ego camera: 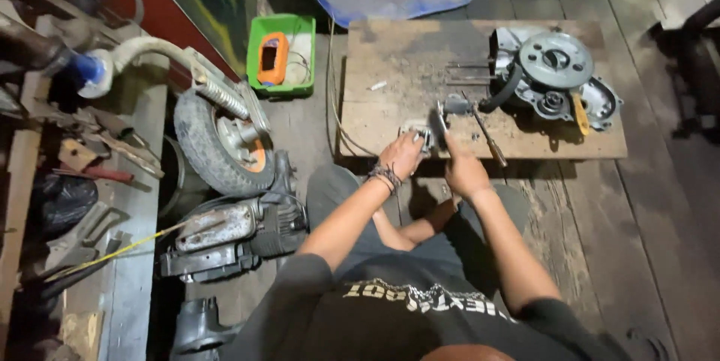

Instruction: Cleaning a motorcycle engine component using a wire brush and a scraper to remove dirt and grime.

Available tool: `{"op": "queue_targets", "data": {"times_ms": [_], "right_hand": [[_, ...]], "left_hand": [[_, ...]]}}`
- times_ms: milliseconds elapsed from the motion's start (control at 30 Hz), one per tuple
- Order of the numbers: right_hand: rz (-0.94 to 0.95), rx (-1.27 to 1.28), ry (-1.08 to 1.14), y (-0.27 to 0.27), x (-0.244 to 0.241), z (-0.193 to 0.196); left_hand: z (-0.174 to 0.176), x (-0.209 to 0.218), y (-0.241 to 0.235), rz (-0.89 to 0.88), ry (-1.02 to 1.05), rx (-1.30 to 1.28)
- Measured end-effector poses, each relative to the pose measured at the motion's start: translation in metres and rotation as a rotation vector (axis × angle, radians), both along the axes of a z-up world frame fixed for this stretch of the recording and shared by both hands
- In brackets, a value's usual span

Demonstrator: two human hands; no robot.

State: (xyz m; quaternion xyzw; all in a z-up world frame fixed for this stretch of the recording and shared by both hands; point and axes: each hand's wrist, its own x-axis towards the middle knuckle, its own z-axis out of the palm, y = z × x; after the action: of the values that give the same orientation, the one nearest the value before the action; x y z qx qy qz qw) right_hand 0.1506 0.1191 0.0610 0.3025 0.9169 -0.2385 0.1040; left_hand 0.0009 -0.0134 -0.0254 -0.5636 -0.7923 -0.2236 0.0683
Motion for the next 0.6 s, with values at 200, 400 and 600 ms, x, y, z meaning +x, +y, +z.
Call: {"op": "queue_targets", "data": {"times_ms": [200,400,600], "right_hand": [[-0.023,-0.029,-0.124,-0.005,-0.005,0.009],[-0.005,0.036,-0.035,-0.001,-0.021,0.006],[-0.011,-0.027,-0.117,-0.006,0.009,-0.006]], "left_hand": [[-0.001,0.004,-0.005,-0.047,-0.021,-0.016],[-0.008,-0.002,0.007,0.003,0.002,-0.003],[0.003,0.003,-0.004,-0.062,-0.009,0.009]]}}
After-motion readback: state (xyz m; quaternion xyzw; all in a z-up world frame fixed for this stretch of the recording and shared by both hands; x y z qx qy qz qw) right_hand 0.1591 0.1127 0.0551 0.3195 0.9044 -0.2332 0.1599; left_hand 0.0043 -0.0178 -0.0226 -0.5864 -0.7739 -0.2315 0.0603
